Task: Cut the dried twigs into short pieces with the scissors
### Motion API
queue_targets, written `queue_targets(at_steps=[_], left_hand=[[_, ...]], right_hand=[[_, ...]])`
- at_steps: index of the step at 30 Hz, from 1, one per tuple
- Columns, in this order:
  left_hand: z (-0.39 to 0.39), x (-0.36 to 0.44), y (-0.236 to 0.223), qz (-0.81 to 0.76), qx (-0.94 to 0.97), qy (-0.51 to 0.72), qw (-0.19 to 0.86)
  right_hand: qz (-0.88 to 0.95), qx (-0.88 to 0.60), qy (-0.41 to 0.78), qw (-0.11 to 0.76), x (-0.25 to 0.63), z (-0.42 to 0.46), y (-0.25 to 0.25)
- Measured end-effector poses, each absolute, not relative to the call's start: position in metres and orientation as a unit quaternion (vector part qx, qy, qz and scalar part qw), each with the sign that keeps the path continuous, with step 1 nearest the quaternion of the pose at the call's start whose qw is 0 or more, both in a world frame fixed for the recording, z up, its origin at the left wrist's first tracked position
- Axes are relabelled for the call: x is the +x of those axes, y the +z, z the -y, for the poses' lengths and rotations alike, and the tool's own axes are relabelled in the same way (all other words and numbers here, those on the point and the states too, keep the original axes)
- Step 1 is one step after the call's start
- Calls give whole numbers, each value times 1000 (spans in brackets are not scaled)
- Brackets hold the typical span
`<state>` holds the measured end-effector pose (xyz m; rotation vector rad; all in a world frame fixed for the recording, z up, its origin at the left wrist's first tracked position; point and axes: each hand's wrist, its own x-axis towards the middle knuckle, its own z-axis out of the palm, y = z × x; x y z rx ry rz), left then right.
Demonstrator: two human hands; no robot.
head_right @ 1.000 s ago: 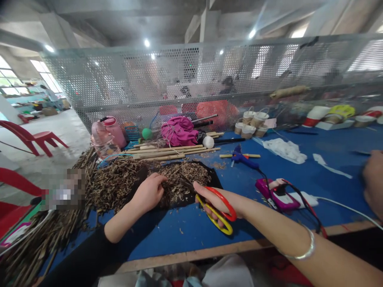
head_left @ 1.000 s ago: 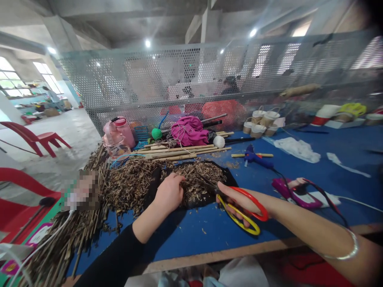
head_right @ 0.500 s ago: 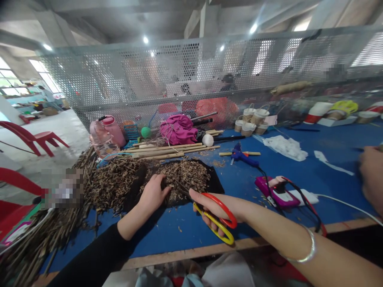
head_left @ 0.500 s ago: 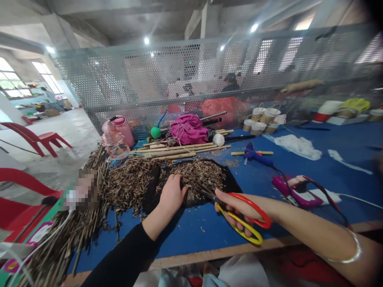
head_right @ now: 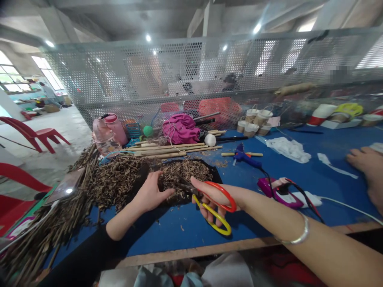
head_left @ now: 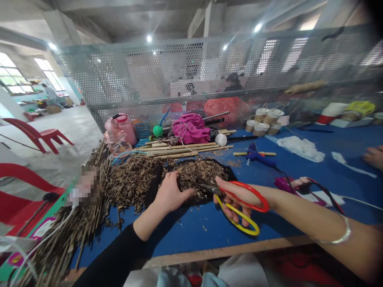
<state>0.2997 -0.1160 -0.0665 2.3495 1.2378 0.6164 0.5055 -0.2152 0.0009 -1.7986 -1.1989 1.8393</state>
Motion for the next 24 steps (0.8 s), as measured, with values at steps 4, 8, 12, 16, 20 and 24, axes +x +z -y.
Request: queue_targets(at_steps=[4, 8, 12, 16, 20, 24], left_hand=[[120, 324, -69, -497, 829, 197, 161], [109, 351, -70, -544, 810, 170, 140], [100, 360, -68, -550, 813, 153, 116], [97, 351, -67, -475, 852, 154, 158], [98, 345, -62, -468, 839, 150, 234], [103, 356, -57, -551, 796, 151, 201]], right_hand=[[400, -622, 651, 170, 518, 226, 6], [385, -633, 644, 190, 523, 231, 3], [382, -653, 627, 185, 526, 234, -3], [388, -656, 620, 187, 532, 236, -8], [385, -655, 621, 192, 533, 235, -8], [378, -647, 630, 204, 528, 233, -8]])
